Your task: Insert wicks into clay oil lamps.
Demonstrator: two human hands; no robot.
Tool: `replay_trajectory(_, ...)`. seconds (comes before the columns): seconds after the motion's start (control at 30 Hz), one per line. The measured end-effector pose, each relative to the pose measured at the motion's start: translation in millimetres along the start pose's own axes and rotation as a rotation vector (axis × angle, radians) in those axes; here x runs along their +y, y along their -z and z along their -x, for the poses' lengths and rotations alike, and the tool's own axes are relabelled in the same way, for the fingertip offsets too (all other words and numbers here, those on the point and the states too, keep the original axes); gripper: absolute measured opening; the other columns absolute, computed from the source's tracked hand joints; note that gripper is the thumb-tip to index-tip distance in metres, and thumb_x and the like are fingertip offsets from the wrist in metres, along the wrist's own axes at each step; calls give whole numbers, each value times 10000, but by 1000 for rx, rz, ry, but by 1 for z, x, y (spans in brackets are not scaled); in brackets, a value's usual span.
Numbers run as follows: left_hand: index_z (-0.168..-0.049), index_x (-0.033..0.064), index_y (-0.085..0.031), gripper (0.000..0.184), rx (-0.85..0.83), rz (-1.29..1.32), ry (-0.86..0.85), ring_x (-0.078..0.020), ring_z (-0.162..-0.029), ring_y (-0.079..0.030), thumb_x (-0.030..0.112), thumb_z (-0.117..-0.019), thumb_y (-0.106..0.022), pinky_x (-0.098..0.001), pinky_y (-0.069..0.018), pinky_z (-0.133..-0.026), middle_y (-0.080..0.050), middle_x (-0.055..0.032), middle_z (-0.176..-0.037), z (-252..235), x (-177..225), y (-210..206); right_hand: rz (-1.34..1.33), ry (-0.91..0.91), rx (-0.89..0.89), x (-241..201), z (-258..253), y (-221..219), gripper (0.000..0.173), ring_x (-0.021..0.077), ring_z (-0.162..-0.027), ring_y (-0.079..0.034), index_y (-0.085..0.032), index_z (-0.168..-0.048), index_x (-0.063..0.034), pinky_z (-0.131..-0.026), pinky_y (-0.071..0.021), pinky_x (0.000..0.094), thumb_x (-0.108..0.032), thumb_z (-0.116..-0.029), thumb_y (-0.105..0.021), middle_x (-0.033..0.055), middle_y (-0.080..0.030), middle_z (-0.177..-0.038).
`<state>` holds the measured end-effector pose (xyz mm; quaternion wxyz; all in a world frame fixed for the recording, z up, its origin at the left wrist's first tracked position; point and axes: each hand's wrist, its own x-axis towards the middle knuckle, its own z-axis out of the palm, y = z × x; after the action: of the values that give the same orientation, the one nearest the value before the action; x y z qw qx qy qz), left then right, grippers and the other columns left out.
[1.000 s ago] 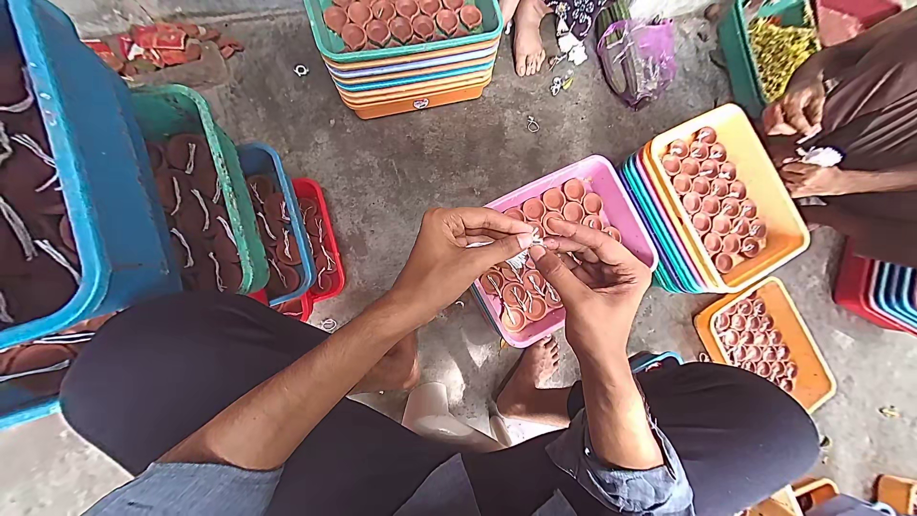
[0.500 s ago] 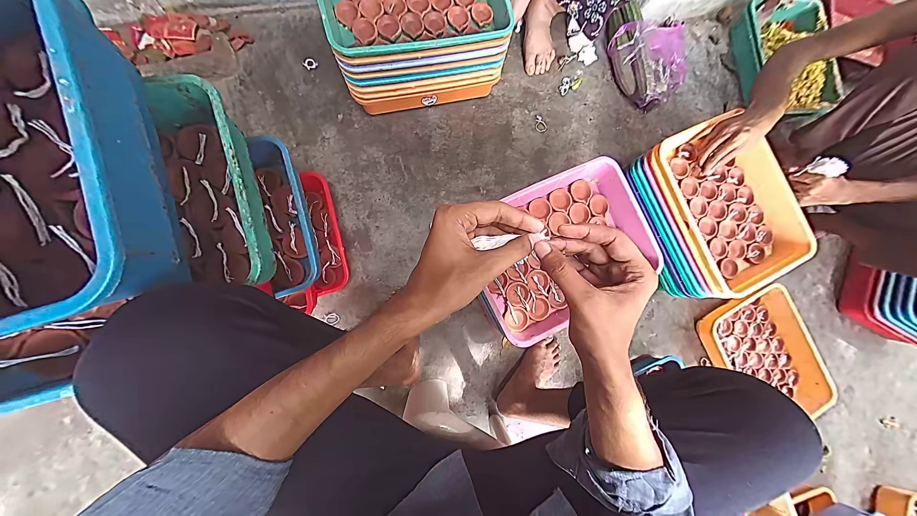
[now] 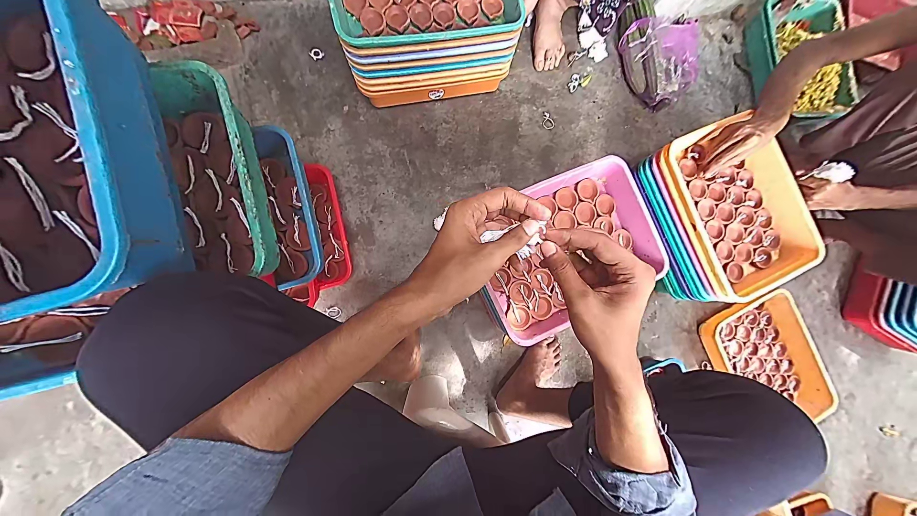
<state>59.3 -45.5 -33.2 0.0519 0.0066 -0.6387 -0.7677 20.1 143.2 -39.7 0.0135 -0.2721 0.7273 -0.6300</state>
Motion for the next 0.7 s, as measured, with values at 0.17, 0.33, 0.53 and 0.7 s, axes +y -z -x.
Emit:
replay_trajectory(0.17,-1127,-22,-661,138,-17,-51,-34,-174,-869,-691,-4,-996,-621,-291,-613,-735,-688,-117,-1068,-1,-3,1,198,12,-66,4,0,0,117,132,-922,-691,-730,-1082,-19,-793,-621,286,-40,-982,-675,66,-687,-1055)
replay_trajectory(0.33,-1135,-20,-665,142,-11,-47,2,-170,-787,-688,9,-1003,-618,-280,-611,-657,-690,-120,-1054,-2,-2,2,198,-12,-37,5,-2,8,102,127,-846,-682,-691,-1077,-20,-730,-612,281,-77,-1020,-628,61,-677,-1021)
replay_trajectory(0.53,-1120,-9,-672,131,73,-103,-13,-166,-830,-706,14,-1005,-614,-297,-626,-716,-698,-106,-1042,-6,-4,10,191,-61,-45,4,-8,30,115,93,-820,-678,-674,-1113,-43,-714,-599,248,-102,-1022,-638,20,-689,-1000)
replay_trajectory(0.7,-1144,9,-663,144,222,-161,19,-148,-849,-711,44,-1013,-616,-292,-635,-727,-680,-87,-1068,-13,4,25,231,-240,-140,33,-9,42,119,88,-784,-696,-710,-1077,-70,-702,-605,256,-159,-1008,-671,7,-720,-930)
